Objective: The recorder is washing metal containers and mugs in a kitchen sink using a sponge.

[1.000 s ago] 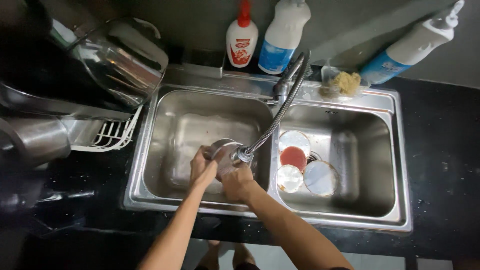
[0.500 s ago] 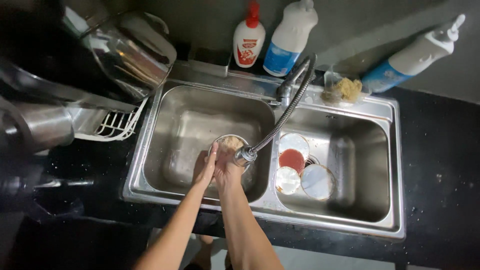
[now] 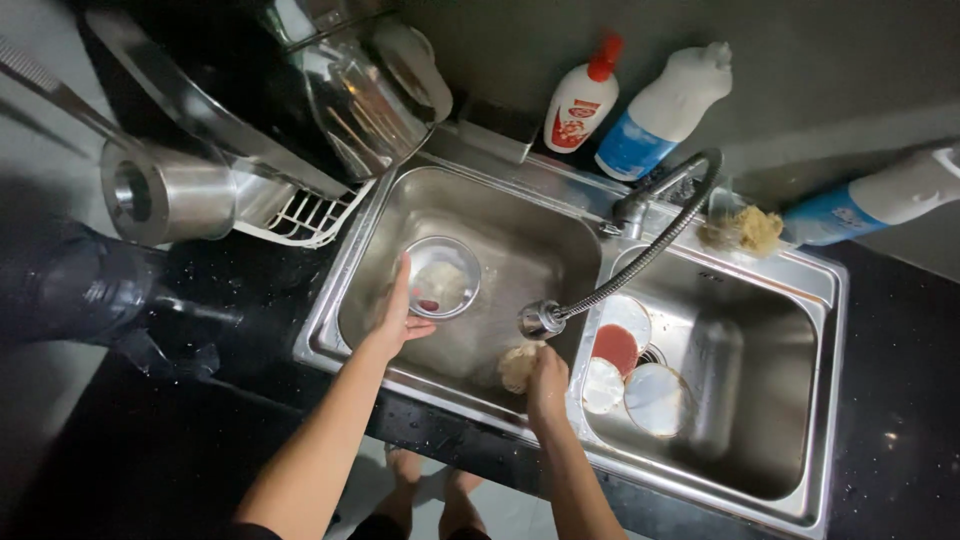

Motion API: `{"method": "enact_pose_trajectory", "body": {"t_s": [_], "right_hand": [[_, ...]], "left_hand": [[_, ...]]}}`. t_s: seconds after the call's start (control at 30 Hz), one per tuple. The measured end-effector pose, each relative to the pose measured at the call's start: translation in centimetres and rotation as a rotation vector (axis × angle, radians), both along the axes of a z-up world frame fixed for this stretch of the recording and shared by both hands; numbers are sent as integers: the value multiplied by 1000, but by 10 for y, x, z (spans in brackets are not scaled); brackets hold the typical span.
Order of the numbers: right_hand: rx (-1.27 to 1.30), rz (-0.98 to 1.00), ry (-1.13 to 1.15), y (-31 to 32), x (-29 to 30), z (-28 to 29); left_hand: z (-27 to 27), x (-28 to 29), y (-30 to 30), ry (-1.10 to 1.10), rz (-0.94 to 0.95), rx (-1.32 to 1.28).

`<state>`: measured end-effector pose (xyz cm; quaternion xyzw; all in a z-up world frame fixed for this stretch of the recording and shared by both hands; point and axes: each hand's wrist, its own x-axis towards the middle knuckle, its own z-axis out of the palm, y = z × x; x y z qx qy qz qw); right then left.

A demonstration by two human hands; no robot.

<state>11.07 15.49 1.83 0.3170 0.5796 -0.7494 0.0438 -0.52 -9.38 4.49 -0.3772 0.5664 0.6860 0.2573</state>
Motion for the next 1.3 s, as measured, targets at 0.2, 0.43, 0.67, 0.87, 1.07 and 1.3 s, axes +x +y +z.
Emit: {"method": "enact_pose_trajectory", "body": {"t_s": [0.2, 0.43, 0.67, 0.87, 1.07, 1.3], "right_hand": [[137, -86, 54, 18, -10, -42], [688, 215, 838, -9, -75, -21], [882, 697, 477, -28, -100, 29], [334, 371, -51, -54, -86, -28], [-453, 105, -186, -46, -58, -132], [-221, 235, 12, -28, -59, -100]], "left_hand": [[8, 8, 9, 129, -153, -219], [17, 6, 31, 199, -467, -553], [76, 10, 57, 436, -799, -846], [78, 18, 75, 681, -567, -988], [75, 18, 84, 685, -482, -949], [62, -3, 70, 421, -799, -764]]}}
